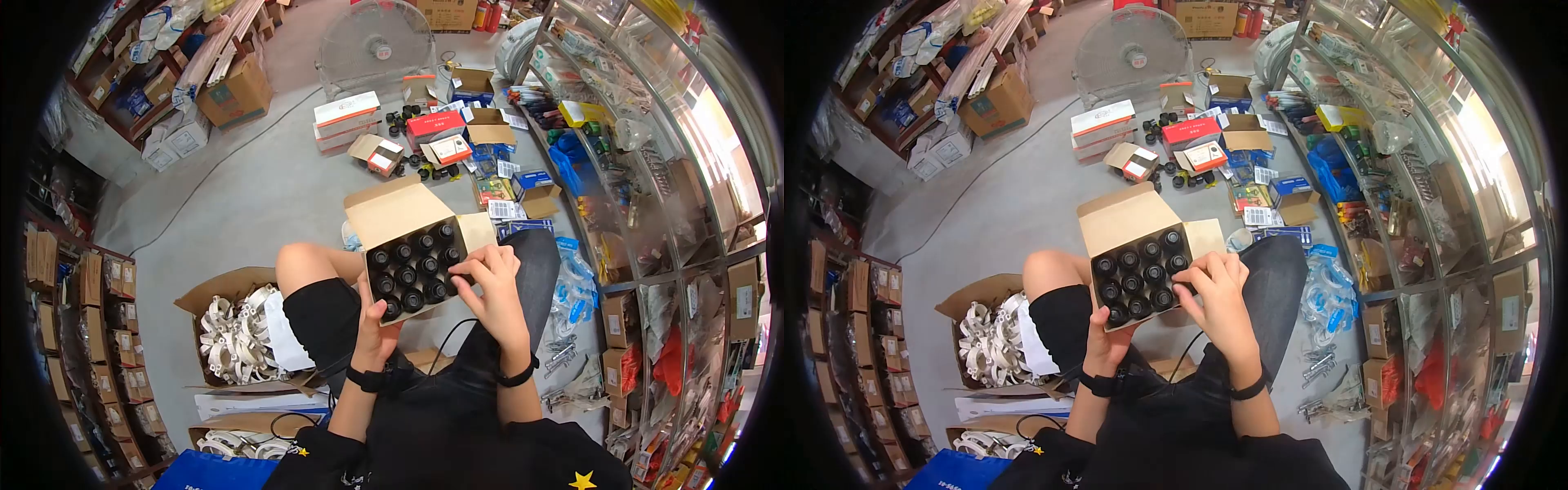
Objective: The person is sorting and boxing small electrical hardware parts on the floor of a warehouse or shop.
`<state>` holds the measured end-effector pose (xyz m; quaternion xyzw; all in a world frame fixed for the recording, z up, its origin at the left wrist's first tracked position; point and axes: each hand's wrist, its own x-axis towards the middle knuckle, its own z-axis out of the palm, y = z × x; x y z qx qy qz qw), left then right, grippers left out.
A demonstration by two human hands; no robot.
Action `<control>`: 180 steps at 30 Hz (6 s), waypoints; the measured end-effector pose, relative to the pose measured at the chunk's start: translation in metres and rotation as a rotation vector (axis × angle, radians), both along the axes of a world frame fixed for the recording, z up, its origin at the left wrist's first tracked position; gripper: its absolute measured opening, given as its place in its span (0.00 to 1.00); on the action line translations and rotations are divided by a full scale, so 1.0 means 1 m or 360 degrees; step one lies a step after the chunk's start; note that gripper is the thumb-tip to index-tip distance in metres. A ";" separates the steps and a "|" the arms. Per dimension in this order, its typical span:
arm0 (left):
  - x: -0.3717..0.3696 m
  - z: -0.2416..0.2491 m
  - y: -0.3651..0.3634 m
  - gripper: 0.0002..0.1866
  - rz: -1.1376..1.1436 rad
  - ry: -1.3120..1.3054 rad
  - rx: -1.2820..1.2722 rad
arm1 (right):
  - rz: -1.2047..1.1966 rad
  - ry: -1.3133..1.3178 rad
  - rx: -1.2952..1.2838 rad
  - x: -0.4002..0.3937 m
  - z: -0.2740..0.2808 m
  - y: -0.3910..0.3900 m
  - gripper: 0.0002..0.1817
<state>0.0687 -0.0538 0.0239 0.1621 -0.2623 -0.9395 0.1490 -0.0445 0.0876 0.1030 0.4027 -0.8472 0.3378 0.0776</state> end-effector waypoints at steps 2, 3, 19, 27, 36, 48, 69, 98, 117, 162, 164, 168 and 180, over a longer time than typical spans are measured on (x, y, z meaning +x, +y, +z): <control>0.000 0.003 0.002 0.39 0.0005 0.0008 -0.0012 | 0.0018 -0.0006 0.0015 -0.002 -0.005 0.003 0.13; 0.000 0.003 0.002 0.39 0.0009 0.0016 -0.0028 | 0.0019 -0.0009 0.0020 -0.002 -0.003 0.003 0.13; 0.008 -0.015 -0.001 0.33 0.0024 -0.0014 0.0182 | -0.0034 -0.1838 -0.1393 -0.031 -0.043 0.027 0.20; -0.002 0.017 0.000 0.39 -0.0185 -0.0015 -0.0111 | 0.0373 -0.2224 -0.1342 -0.013 -0.058 0.022 0.32; 0.001 0.014 -0.008 0.43 -0.0191 0.0092 -0.0048 | 0.0203 -0.2218 -0.1349 -0.013 -0.061 0.020 0.32; -0.014 0.023 -0.002 0.40 -0.0020 -0.0210 -0.0758 | 0.0246 -0.2193 -0.1125 -0.011 -0.069 0.022 0.37; -0.003 0.002 -0.007 0.39 -0.0341 -0.0255 -0.0544 | 0.0498 -0.2001 -0.1212 -0.026 -0.075 0.024 0.29; -0.001 0.015 -0.016 0.63 -0.0512 0.0017 -0.0229 | 0.0613 -0.1484 -0.0874 -0.024 -0.062 0.030 0.15; -0.005 0.007 -0.012 0.58 -0.0399 0.0036 -0.0513 | 0.0433 -0.1637 -0.0775 -0.018 -0.065 0.024 0.42; -0.015 -0.109 0.020 0.24 -0.0144 -0.0937 0.0006 | 0.0588 -0.0030 0.1319 -0.066 -0.313 -0.041 0.56; -0.015 -0.111 0.018 0.23 -0.0128 -0.0959 0.0009 | 0.0609 -0.0020 0.1258 -0.058 -0.327 -0.037 0.56; -0.015 -0.110 0.017 0.18 -0.0313 -0.0849 0.0010 | 0.0618 -0.0067 0.1206 -0.049 -0.333 -0.034 0.50; -0.018 -0.109 0.016 0.16 -0.0442 -0.0820 -0.0028 | 0.0452 -0.0079 0.1293 -0.053 -0.343 -0.041 0.38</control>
